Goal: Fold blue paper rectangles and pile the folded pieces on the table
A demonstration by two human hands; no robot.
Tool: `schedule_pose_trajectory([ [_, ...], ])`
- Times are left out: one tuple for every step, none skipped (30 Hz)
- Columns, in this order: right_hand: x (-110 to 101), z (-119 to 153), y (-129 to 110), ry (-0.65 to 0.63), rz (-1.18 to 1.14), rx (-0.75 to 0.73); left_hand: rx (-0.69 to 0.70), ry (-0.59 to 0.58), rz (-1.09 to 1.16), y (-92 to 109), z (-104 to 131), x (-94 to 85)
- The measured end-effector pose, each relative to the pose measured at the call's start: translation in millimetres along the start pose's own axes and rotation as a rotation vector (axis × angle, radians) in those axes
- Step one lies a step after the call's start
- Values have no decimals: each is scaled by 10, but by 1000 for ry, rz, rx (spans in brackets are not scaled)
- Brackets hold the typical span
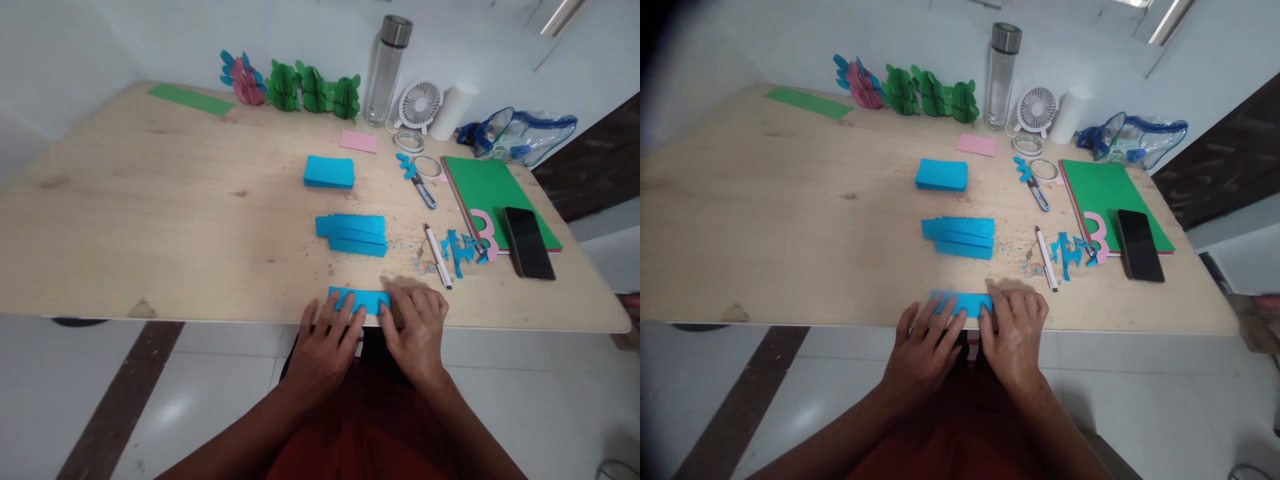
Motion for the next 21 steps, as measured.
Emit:
schedule_pose_trajectory([
  [-13, 10, -24, 3, 4, 0, -1, 5, 3, 0, 1, 2],
  [-20, 25, -56, 0, 2, -9, -2, 10, 7, -1, 3, 6],
  [-18, 45, -93, -11, -7, -26, -1, 15, 14, -1, 7, 11],
  [-8, 70, -130, -29, -19, -48, 1, 21, 22, -2, 11, 17],
  [9, 100, -165, -51, -30, -72, 3, 28, 29, -3, 16, 23],
  [31, 134, -192, -74, -40, -93, 4, 36, 35, -4, 22, 29],
  [54, 169, -210, -90, -42, -113, 5, 43, 40, -5, 27, 35],
  [74, 203, -217, -101, -40, -131, 4, 51, 42, -6, 30, 40],
  [88, 234, -214, -106, -32, -148, 4, 55, 42, -7, 32, 43],
  [95, 262, -201, -106, -20, -162, 4, 57, 42, -7, 33, 45],
  [93, 285, -179, -102, -5, -174, 3, 57, 42, -7, 32, 46],
  [83, 304, -152, -96, 11, -185, 4, 57, 41, -6, 29, 45],
  [64, 320, -120, -88, 28, -195, 4, 56, 38, -5, 26, 44],
  [39, 334, -87, -81, 44, -203, 5, 56, 35, -4, 23, 41],
  [10, 348, -52, -76, 60, -210, 6, 56, 31, -3, 20, 39],
  [-22, 361, -20, -75, 73, -218, 7, 55, 29, -2, 17, 37],
  [-55, 374, 12, -75, 83, -221, 6, 53, 29, -2, 16, 36],
  [-88, 386, 39, -75, 91, -222, 5, 53, 31, -1, 15, 36],
  [-119, 397, 62, -75, 97, -220, 4, 52, 32, -1, 14, 37],
  [-146, 404, 78, -74, 102, -214, 5, 52, 33, 0, 14, 39],
  [-170, 408, 86, -68, 106, -204, 5, 55, 33, 0, 15, 41],
])
Point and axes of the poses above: each hand's wrist, its own z-axis away from the middle knuckle, its own x-axis out of the palm, y = z × x, the point moved 3 cm from there along -z, towards the middle knuckle, and after that the axes turned 7 degrees about -z, right-handed, at the moved point
